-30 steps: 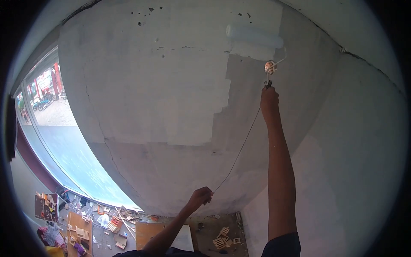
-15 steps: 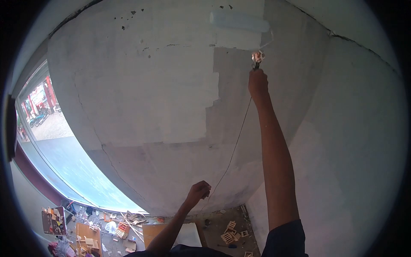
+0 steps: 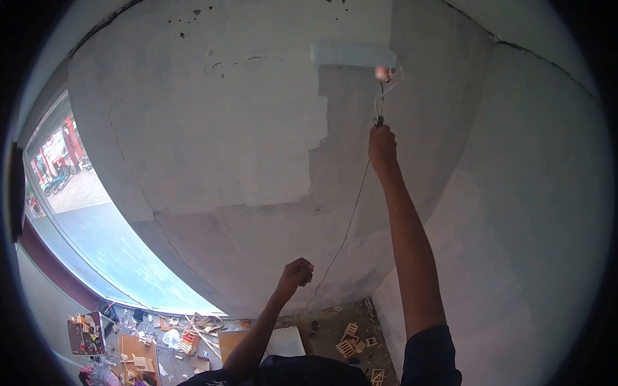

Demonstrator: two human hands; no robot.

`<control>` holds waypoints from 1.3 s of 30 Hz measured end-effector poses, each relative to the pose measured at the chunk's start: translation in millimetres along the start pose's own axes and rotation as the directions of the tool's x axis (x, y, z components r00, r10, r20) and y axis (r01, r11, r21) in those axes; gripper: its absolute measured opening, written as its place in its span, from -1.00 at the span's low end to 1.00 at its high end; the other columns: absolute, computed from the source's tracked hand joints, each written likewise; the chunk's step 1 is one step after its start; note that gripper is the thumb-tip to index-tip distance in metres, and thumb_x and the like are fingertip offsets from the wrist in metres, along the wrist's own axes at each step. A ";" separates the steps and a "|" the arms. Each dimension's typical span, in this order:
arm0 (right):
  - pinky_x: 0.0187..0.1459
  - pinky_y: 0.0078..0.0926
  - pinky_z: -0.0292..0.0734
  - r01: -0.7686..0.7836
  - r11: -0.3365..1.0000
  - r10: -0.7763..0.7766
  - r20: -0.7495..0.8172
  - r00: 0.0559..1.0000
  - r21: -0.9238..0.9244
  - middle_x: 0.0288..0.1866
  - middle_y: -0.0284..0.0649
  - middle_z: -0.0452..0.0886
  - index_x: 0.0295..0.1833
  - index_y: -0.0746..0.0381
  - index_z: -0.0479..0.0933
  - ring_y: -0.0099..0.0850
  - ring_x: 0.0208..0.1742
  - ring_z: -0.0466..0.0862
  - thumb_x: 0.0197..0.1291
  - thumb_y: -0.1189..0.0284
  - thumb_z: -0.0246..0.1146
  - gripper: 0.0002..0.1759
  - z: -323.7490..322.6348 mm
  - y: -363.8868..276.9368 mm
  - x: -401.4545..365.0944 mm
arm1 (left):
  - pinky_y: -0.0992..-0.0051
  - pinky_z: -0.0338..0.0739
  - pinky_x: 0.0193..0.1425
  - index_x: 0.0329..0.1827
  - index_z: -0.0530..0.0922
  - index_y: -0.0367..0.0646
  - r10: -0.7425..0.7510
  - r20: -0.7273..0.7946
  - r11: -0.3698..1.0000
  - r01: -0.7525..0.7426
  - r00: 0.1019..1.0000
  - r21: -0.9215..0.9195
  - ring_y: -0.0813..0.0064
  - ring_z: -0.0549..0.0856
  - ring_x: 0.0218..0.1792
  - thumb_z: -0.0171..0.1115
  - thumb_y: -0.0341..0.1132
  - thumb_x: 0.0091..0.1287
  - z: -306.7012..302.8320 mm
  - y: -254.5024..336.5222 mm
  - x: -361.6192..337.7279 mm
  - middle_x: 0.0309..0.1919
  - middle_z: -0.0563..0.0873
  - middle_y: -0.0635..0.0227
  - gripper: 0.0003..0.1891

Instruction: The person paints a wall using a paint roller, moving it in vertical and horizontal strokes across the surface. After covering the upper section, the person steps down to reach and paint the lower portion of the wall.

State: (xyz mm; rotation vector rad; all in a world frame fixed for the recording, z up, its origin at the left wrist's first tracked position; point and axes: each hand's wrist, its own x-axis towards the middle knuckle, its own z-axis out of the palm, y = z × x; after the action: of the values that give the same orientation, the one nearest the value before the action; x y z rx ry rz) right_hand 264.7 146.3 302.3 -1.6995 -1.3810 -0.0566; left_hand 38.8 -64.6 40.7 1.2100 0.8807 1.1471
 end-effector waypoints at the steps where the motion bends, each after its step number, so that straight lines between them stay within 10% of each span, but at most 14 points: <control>1: -0.10 -0.07 0.52 0.036 0.999 -0.036 -0.022 0.999 -0.011 -0.27 0.12 0.59 -0.20 0.38 0.44 0.06 -0.14 0.59 0.26 0.21 0.01 -0.62 -5.3 -6.9 9.2 | 0.67 0.24 -0.59 -0.36 0.46 -0.17 0.003 0.002 1.000 -0.003 1.000 -0.007 0.73 0.39 -0.64 0.12 -0.29 0.32 1.2 0.8 1.9 -0.65 0.50 0.46 -0.84; 31: -0.16 -0.08 0.53 0.075 0.996 -0.072 -0.070 0.995 0.053 -0.31 0.14 0.58 -0.23 0.39 0.42 0.07 -0.18 0.60 0.29 0.26 0.00 -0.65 -7.5 -34.9 22.4 | 0.64 0.20 -0.61 -0.39 0.45 -0.18 0.008 -0.158 0.999 -0.015 0.987 -0.038 0.70 0.38 -0.67 0.11 -0.29 0.32 -25.7 -2.2 -25.6 -0.67 0.49 0.43 -0.83; 39: -0.17 -0.06 0.53 -0.019 1.000 0.018 0.052 0.998 0.011 -0.30 0.13 0.59 -0.21 0.37 0.41 0.08 -0.19 0.60 0.29 0.25 0.00 -0.66 50.4 47.9 -50.1 | 0.65 0.19 -0.62 -0.40 0.46 -0.18 -0.014 -0.200 0.999 0.007 0.980 -0.038 0.73 0.37 -0.68 0.12 -0.28 0.32 -32.5 -3.6 -32.7 -0.67 0.49 0.45 -0.83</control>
State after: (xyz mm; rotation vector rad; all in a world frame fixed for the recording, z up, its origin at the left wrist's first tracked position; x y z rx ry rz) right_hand 259.9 144.0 216.7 -1.7151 -1.4012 0.0058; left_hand 0.9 -88.5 29.3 1.0711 1.0112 1.2874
